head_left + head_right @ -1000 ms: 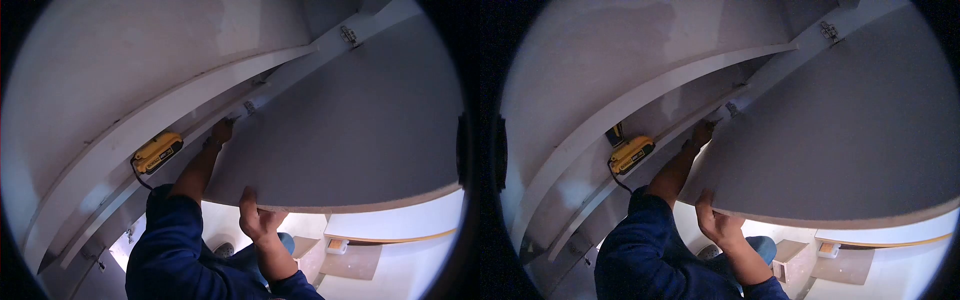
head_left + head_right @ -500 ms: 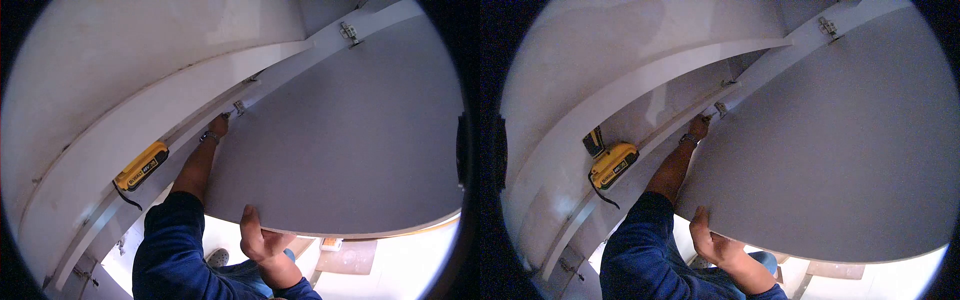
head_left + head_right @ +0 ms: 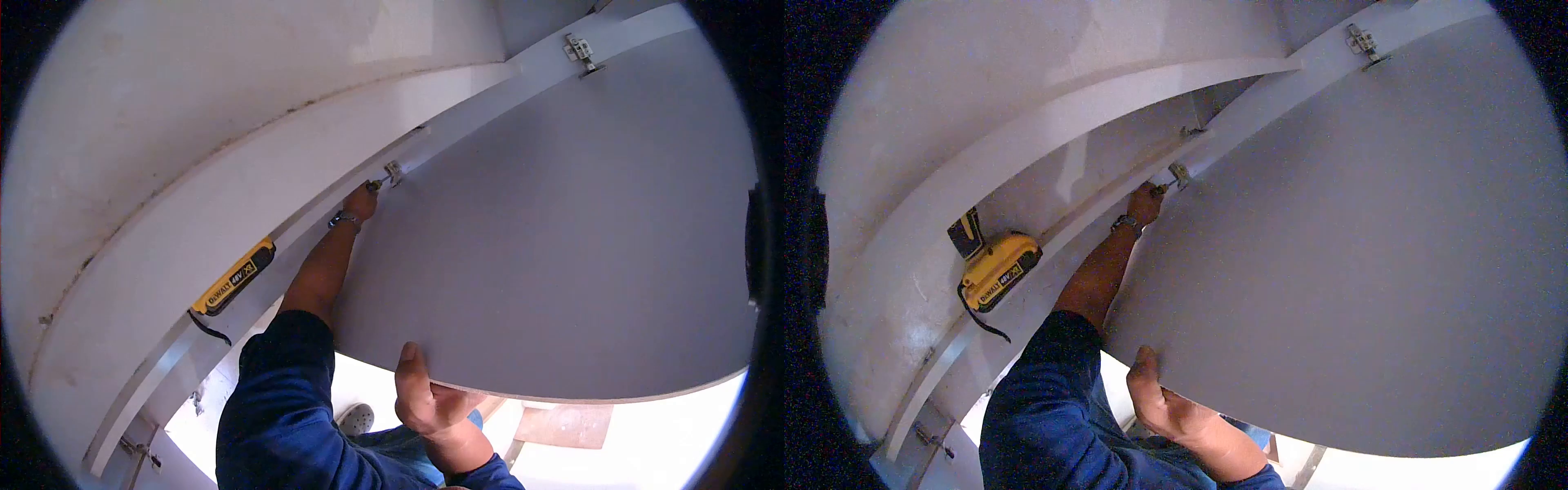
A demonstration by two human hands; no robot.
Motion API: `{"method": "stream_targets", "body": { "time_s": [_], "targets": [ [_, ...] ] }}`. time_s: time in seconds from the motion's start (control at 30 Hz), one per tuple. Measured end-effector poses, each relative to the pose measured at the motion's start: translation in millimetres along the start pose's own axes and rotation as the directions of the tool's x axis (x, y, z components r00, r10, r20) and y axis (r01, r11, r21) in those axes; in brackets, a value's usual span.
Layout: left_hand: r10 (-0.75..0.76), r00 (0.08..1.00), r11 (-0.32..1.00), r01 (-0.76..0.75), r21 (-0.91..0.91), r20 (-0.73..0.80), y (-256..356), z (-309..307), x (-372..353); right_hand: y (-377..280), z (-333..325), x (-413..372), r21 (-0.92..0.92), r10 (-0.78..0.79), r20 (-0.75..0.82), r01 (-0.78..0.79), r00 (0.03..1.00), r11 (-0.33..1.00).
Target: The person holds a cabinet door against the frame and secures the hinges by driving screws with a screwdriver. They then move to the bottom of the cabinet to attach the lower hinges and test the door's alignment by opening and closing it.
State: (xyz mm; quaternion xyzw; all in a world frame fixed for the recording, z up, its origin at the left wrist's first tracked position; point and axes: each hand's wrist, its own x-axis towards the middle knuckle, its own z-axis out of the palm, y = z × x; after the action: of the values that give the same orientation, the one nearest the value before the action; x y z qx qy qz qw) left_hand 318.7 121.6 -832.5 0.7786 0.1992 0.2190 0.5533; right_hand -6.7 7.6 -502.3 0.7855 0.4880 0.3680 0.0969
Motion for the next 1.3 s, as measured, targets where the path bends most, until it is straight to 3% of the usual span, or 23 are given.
{"method": "stream_targets", "body": {
  "time_s": [0.17,0.37,0.43,0.5,0.6,0.77,0.9,1.03,1.1,1.2,1.3],
  "targets": [
    [-0.061,0.995,0.998,0.060,0.011,0.080,13,-13,-9,-2,2,-5,0.142,0.048,0.020,-0.050,0.999,0.989],
    [-0.038,0.999,0.999,0.038,-0.019,-0.017,-1,7,2,10,-1,8,-0.237,-0.188,-0.030,0.176,0.982,0.956],
    [-0.019,1.000,1.000,0.019,0.021,0.014,8,-2,0,8,-1,7,-0.117,-0.125,-0.020,0.121,0.992,0.986],
    [0.010,0.998,0.993,-0.018,0.119,0.069,15,-8,-1,1,0,2,0.152,0.024,0.027,-0.028,0.999,0.988],
    [0.135,0.978,0.960,-0.168,0.223,0.158,4,-1,-2,4,1,-1,0.110,-0.013,0.002,0.013,1.000,0.994],
    [0.201,0.971,0.940,-0.229,0.254,0.132,28,-17,-5,6,-1,2,-0.154,-0.146,0.012,0.146,0.989,0.977],
    [0.222,0.957,0.925,-0.267,0.269,0.186,-15,24,10,3,-1,-3,-0.066,-0.060,0.008,0.061,0.998,0.996],
    [0.079,0.965,0.965,-0.137,0.225,0.249,-11,25,12,5,-6,1,-0.173,-0.112,0.068,0.122,0.991,0.977],
    [-0.012,0.948,0.986,-0.040,0.159,0.317,34,-17,1,7,-6,2,-0.128,-0.104,0.029,0.107,0.994,0.986],
    [-0.091,0.908,0.996,0.093,0.016,0.409,21,-9,9,6,-2,-1,-0.052,-0.008,-0.049,0.006,0.999,0.999],
    [-0.102,0.917,0.994,0.110,0.003,0.385,18,-8,13,11,-8,7,-0.209,-0.175,0.040,0.180,0.984,0.961]
  ]
}}
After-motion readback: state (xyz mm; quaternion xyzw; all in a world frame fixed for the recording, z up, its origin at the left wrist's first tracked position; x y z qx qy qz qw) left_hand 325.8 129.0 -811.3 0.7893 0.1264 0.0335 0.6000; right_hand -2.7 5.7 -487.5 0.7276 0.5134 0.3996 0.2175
